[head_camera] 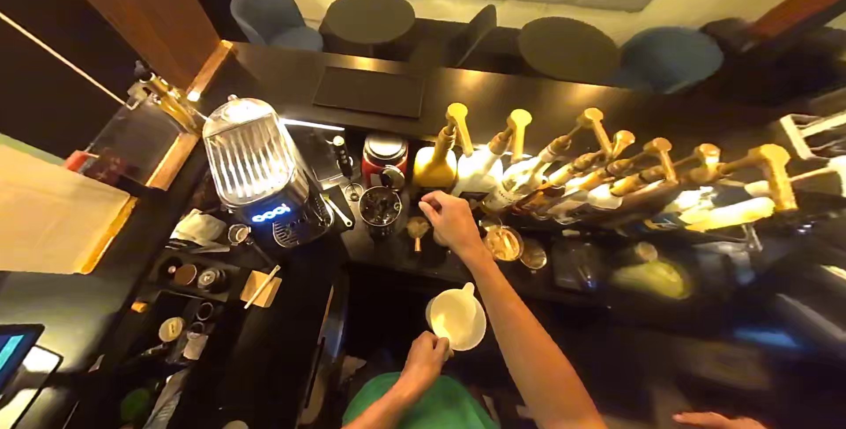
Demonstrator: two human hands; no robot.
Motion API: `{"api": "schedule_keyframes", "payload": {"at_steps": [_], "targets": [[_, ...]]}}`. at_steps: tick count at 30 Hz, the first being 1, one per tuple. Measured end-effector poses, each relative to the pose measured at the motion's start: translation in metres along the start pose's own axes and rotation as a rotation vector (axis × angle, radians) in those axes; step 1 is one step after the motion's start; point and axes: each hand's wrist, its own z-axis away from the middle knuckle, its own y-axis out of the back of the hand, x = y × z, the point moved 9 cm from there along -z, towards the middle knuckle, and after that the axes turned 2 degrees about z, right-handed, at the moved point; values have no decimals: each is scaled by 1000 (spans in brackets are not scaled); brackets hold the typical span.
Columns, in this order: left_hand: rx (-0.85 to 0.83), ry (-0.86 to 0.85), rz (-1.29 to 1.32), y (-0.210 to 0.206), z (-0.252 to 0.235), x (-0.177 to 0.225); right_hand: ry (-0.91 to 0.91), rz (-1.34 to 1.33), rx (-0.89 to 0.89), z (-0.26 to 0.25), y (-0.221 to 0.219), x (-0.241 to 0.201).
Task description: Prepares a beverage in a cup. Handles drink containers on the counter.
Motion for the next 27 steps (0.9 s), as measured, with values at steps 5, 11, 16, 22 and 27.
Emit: {"api": "schedule_keyframes", "payload": {"at_steps": [5,11,16,22,27], "targets": [[85,35,35,34,9,-21,-41,205,-76,-68,-40,-36],[153,60,88,64,14,-38,-53,468,-80,-94,-72,-65],[163,74,114,79,17,-47,-30,573,-10,-100,-80,-63],[125,55,74,88,12,-52,103,491,87,-65,-57,-71],[122,58,79,94,11,-52,176,481,240,-58,-45,-75]]}}
